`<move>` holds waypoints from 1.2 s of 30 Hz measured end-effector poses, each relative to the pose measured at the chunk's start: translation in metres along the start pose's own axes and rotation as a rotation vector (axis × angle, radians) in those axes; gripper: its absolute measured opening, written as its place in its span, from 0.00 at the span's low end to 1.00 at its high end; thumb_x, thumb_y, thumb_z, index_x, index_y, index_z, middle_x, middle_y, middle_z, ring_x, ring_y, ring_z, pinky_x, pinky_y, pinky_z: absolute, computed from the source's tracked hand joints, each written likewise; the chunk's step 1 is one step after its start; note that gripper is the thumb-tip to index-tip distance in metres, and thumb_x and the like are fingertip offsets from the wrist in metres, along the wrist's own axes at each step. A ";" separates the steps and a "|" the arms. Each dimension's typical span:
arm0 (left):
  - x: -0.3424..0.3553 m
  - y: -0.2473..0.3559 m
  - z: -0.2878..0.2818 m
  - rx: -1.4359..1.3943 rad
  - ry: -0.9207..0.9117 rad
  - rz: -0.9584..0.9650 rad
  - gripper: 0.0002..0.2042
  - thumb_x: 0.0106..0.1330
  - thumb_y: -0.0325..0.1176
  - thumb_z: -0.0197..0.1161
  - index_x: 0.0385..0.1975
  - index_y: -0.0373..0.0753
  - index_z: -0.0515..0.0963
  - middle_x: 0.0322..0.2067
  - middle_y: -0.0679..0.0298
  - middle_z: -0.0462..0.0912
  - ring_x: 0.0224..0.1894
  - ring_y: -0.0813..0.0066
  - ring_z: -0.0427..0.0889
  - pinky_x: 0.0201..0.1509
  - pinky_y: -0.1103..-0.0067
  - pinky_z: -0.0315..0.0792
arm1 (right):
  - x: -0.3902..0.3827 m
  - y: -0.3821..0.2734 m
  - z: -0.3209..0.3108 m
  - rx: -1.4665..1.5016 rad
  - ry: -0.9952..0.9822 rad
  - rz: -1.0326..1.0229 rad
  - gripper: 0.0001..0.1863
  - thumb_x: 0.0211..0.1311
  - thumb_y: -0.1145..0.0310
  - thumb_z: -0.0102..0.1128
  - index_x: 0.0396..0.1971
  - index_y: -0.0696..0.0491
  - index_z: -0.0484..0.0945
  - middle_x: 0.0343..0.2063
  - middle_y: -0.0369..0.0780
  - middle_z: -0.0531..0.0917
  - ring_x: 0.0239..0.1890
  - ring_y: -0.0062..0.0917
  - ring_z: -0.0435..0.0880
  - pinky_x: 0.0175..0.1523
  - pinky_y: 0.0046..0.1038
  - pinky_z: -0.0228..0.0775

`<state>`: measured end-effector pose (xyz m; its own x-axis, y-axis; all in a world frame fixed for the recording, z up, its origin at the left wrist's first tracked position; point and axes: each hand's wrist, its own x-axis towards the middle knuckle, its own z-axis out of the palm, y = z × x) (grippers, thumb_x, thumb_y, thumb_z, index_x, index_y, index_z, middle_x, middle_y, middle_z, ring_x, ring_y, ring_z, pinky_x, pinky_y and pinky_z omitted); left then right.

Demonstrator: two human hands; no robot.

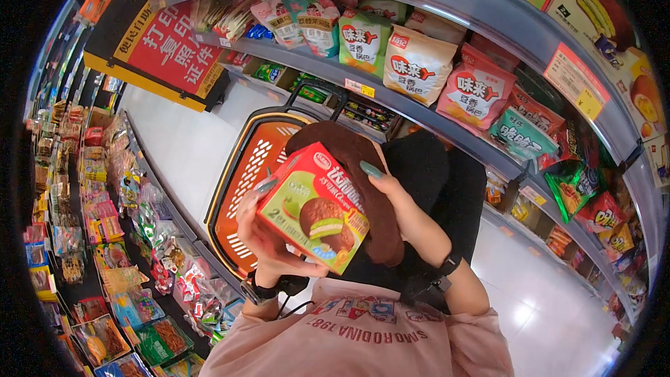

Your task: Organizing snack boxes on supermarket shelves and placing some in a basket.

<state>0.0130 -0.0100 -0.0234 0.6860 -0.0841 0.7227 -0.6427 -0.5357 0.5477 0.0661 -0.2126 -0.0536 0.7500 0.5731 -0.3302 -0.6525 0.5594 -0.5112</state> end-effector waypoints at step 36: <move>-0.012 -0.008 0.008 -1.035 0.052 -0.826 0.67 0.26 0.42 0.80 0.64 0.41 0.33 0.62 0.53 0.48 0.64 0.63 0.53 0.65 0.68 0.50 | -0.019 -0.005 0.024 -0.088 0.095 0.074 0.29 0.64 0.61 0.46 0.62 0.55 0.52 0.57 0.40 0.65 0.54 0.23 0.69 0.59 0.24 0.59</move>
<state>0.0129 -0.0116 -0.0401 0.9997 -0.0006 0.0264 -0.0229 0.4727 0.8809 0.0526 -0.2118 -0.0261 0.7101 0.5489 -0.4409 -0.6972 0.4612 -0.5488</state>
